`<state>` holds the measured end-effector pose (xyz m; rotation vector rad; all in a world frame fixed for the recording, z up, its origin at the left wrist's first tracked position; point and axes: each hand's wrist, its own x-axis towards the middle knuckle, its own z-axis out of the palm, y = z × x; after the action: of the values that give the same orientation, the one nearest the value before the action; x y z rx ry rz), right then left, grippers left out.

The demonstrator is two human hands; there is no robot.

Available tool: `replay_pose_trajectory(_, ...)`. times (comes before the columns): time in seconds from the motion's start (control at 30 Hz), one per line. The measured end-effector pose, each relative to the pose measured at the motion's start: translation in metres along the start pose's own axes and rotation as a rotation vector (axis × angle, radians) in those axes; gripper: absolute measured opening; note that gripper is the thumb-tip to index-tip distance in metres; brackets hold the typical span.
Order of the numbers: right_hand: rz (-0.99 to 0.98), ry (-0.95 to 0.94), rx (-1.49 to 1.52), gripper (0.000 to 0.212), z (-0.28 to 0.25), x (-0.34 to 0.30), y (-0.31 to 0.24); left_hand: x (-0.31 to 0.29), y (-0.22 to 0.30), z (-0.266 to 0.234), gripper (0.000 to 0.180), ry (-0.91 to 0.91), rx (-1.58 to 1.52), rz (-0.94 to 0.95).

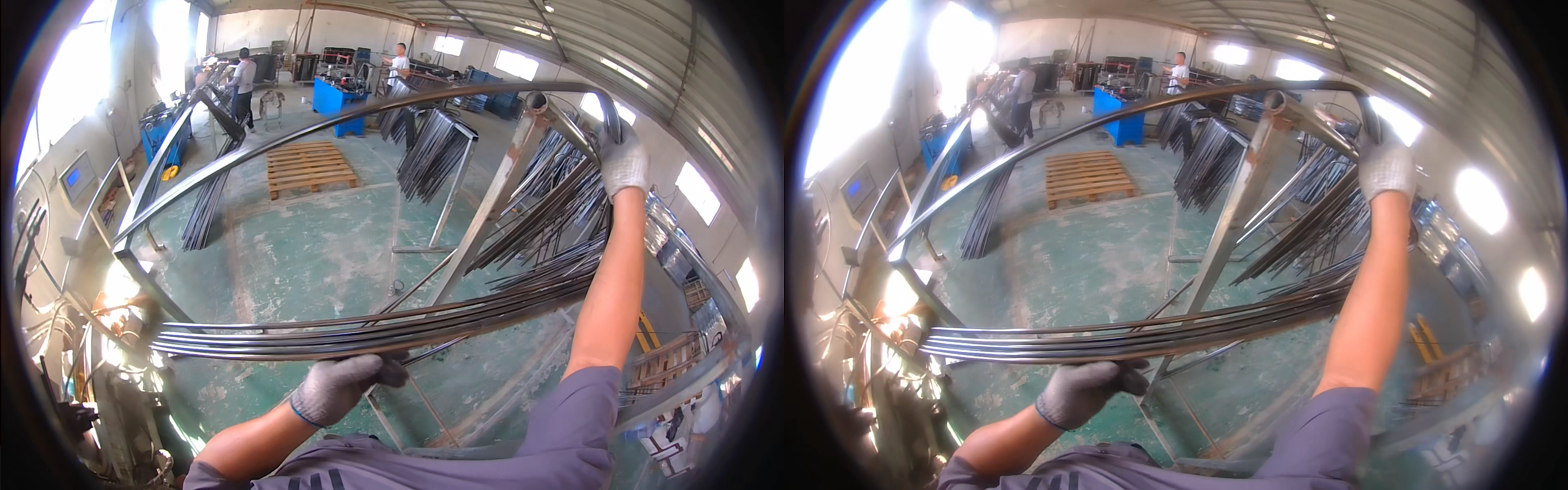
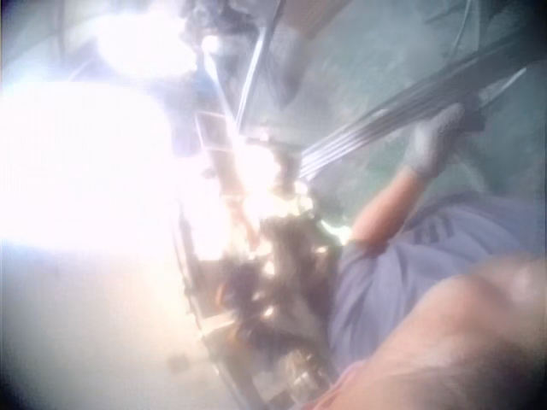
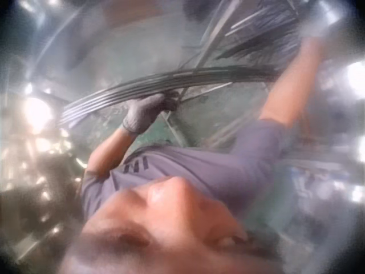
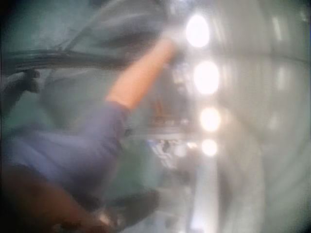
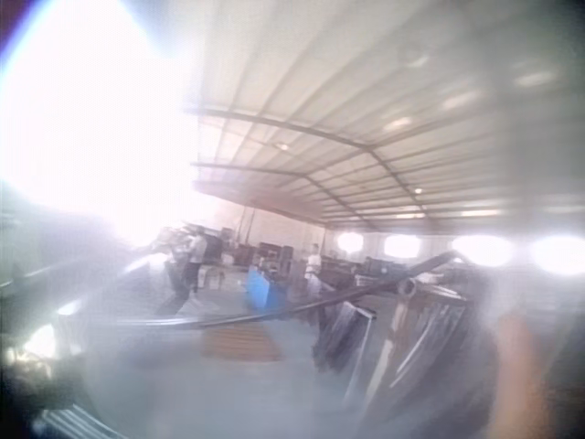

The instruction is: The person feeds metal bars into a bending machine, activates the bend, and then stacks the bent bars on the floor before repeating the process.

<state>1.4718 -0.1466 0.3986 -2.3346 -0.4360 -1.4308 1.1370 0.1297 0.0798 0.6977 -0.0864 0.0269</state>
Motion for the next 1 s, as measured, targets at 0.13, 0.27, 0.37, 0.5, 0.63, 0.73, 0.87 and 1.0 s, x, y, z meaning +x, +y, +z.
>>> replay_pose_trajectory(0.13,0.153,-0.154,-0.218,0.046,0.084,-0.010,0.053,0.011,-0.003,-0.022,0.036,0.210,0.330,-0.076)
replay_pose_trajectory(0.27,0.064,-0.171,-0.862,0.060,0.136,0.043,0.180,-0.028,-0.002,-0.082,0.035,0.598,0.289,0.051)
replay_pose_trajectory(0.37,-0.029,0.052,-0.529,0.055,0.197,-0.001,0.102,-0.093,-0.025,-0.123,0.034,0.953,0.242,0.135)
replay_pose_trajectory(0.5,-0.318,0.166,0.437,0.048,0.210,-0.153,-0.098,-0.197,-0.085,-0.135,0.033,1.353,0.203,0.086)
replay_pose_trajectory(0.63,-0.466,-0.169,1.039,0.041,0.173,-0.323,-0.253,-0.289,-0.159,-0.107,0.033,1.595,0.103,0.315)
replay_pose_trajectory(0.73,-0.608,-0.494,1.369,0.035,0.124,-0.430,-0.334,-0.342,-0.204,-0.060,0.031,1.762,0.046,0.626)
replay_pose_trajectory(0.87,-0.887,-0.900,1.677,0.029,0.016,-0.553,-0.417,-0.433,-0.307,0.023,0.021,2.238,0.200,1.026)
replay_pose_trajectory(1.0,-1.155,-1.258,1.918,0.025,-0.148,-0.665,-0.471,-0.518,-0.390,0.204,0.017,3.060,0.647,0.582)
